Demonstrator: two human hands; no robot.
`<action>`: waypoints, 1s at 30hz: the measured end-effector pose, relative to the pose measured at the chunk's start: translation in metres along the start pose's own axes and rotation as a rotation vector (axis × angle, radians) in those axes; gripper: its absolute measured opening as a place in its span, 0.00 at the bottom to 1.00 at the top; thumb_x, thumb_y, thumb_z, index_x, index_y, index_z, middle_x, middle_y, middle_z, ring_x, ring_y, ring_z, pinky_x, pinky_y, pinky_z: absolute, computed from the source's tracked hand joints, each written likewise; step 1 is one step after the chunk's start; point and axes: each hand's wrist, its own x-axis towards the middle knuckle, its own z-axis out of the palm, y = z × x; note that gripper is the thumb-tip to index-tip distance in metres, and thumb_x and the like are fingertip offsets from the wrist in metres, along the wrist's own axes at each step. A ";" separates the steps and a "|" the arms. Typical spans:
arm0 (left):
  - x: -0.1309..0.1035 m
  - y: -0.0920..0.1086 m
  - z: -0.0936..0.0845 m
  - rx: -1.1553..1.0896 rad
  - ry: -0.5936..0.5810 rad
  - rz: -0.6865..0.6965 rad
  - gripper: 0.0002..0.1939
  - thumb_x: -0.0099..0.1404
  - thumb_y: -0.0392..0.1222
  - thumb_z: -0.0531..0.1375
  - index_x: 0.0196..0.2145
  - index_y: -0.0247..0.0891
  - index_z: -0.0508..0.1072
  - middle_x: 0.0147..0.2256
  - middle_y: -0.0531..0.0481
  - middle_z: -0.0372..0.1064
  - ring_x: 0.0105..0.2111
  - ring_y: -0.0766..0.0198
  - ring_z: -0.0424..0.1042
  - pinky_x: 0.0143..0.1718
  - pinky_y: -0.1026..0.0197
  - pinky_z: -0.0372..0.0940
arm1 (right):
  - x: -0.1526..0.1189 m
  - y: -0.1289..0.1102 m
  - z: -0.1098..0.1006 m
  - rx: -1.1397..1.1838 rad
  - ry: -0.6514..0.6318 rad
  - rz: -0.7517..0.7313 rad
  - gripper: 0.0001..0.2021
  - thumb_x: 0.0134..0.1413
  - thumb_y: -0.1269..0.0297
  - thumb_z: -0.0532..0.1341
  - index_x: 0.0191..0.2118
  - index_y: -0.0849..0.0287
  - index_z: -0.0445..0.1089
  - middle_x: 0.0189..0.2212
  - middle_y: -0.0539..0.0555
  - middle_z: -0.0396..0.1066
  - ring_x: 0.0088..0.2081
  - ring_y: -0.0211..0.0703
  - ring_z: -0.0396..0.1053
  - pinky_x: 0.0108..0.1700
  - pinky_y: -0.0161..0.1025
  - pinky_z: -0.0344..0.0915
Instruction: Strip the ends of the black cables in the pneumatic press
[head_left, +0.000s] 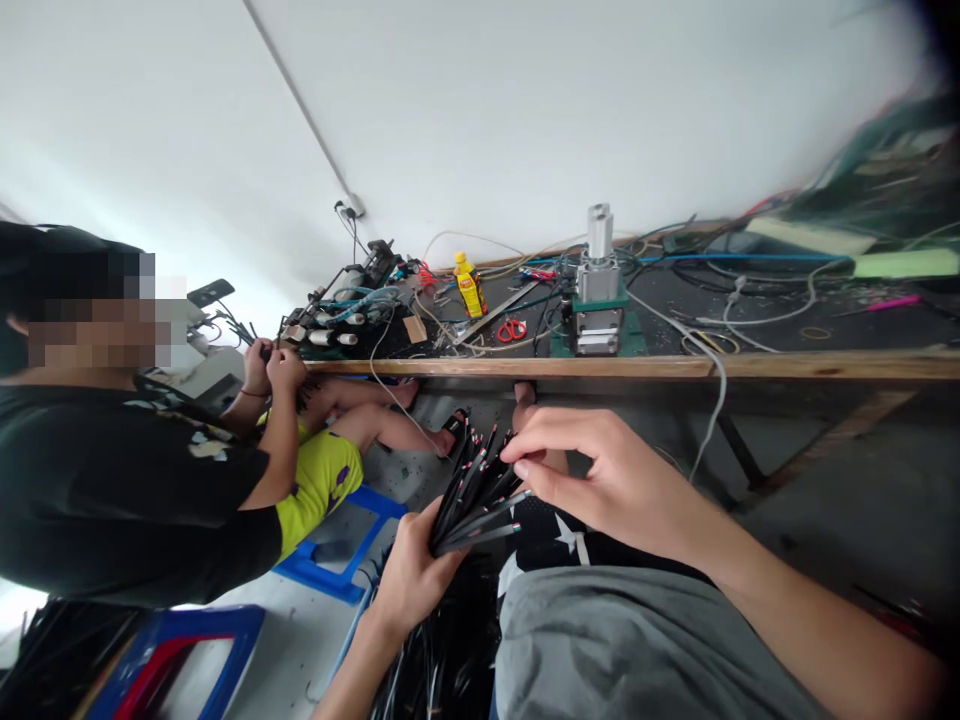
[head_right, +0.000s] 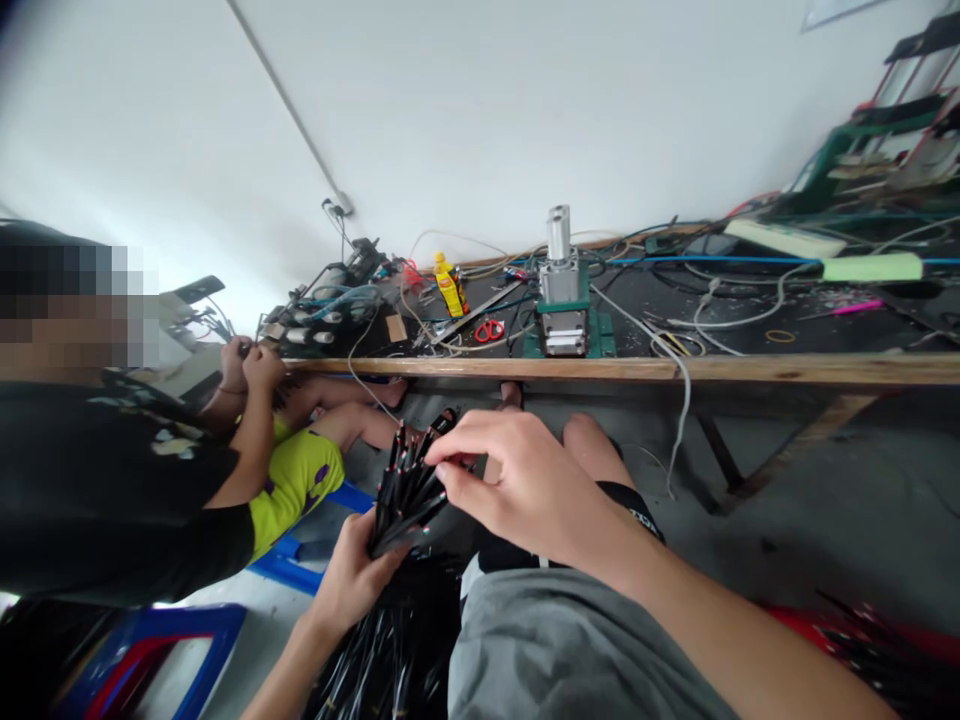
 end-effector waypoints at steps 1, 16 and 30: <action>0.000 0.000 0.001 -0.007 0.003 0.005 0.12 0.68 0.49 0.61 0.29 0.40 0.71 0.23 0.57 0.58 0.26 0.63 0.54 0.28 0.60 0.51 | 0.000 -0.001 0.000 -0.043 0.017 -0.039 0.09 0.69 0.70 0.65 0.42 0.58 0.86 0.40 0.54 0.81 0.40 0.42 0.77 0.46 0.40 0.69; -0.004 -0.023 0.013 0.017 0.042 -0.028 0.18 0.67 0.58 0.67 0.32 0.40 0.76 0.25 0.52 0.65 0.28 0.57 0.63 0.31 0.58 0.65 | 0.011 -0.012 -0.026 -0.166 -0.398 -0.057 0.17 0.67 0.78 0.60 0.40 0.50 0.85 0.42 0.43 0.88 0.47 0.44 0.81 0.38 0.41 0.54; 0.007 -0.019 0.020 0.069 -0.046 -0.013 0.11 0.62 0.50 0.68 0.35 0.41 0.75 0.27 0.52 0.67 0.30 0.55 0.65 0.34 0.55 0.68 | 0.023 -0.025 -0.025 -0.595 -0.413 0.136 0.11 0.72 0.64 0.67 0.39 0.42 0.87 0.31 0.52 0.83 0.39 0.54 0.81 0.35 0.45 0.45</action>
